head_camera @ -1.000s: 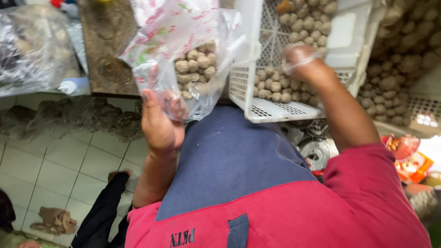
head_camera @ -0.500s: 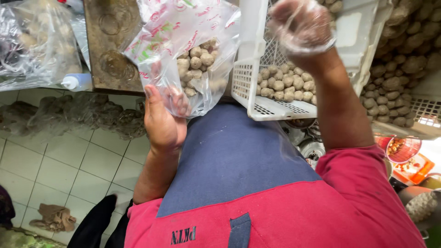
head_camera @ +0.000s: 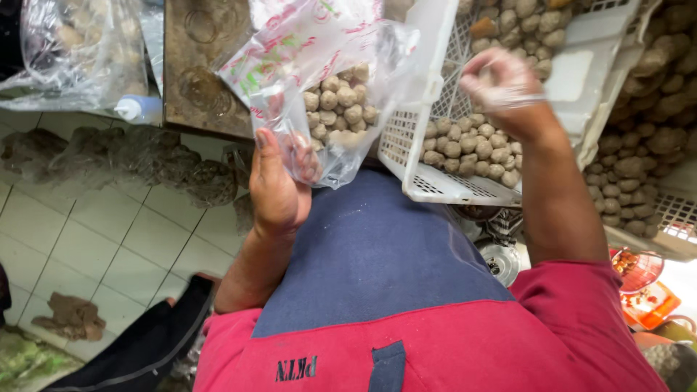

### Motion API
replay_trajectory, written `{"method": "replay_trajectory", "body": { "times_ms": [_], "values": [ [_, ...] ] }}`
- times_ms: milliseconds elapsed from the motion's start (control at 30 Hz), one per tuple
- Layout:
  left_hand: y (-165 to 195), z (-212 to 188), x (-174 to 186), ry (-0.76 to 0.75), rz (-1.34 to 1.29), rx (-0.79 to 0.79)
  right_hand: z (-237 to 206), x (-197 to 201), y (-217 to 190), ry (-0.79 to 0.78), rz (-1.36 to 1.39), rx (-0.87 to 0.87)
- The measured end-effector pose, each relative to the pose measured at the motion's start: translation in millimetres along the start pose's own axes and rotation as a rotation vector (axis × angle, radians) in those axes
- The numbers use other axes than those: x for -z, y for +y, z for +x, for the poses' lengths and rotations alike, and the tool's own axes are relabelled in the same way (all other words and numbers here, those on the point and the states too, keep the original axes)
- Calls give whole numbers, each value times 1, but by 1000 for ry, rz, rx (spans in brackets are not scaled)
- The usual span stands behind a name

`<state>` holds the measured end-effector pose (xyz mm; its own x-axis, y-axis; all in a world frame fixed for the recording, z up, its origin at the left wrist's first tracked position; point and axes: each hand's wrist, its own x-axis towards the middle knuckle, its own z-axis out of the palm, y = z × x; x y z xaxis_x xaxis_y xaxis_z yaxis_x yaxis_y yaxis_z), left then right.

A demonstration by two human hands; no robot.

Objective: The person holds open a clear plastic bag and picks round meatballs one at a time from a white plastic crate, filling the bag. They then tie the filled bag closed and set it aside, and begin filling another bag from the crate.

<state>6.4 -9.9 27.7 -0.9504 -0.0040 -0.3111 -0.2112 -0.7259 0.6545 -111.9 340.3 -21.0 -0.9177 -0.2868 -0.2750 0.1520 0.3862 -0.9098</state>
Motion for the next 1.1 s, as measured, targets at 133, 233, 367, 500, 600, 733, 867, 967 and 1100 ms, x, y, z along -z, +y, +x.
{"method": "replay_trajectory", "body": {
  "times_ms": [133, 233, 367, 500, 600, 733, 867, 967, 1100],
  "values": [
    [-4, 3, -1, -18, 1, 12, -6, -37, -110, -151, 295, 535],
    [-3, 2, -2, -21, 7, 27, -5, -67, -141, -192, -267, 869],
    [2, -1, 1, -14, 16, 40, -6, -40, -99, 2, -260, 765],
    [2, -2, 3, -20, 23, 27, -2, -18, -14, 13, -643, 139],
    [2, -3, 3, -42, 38, 17, 7, -46, 41, -339, -1068, -102],
    [4, -1, 1, -7, 61, 23, 13, -38, 56, -205, -954, -140],
    [2, 4, 0, -37, 14, 22, -5, -4, -5, 241, -186, 3],
    [1, 5, 0, -41, 28, 54, -15, -24, -71, 87, 52, 584],
    [4, 4, 0, -48, 92, 40, -7, -70, -118, -75, -268, 789]
  ]
}}
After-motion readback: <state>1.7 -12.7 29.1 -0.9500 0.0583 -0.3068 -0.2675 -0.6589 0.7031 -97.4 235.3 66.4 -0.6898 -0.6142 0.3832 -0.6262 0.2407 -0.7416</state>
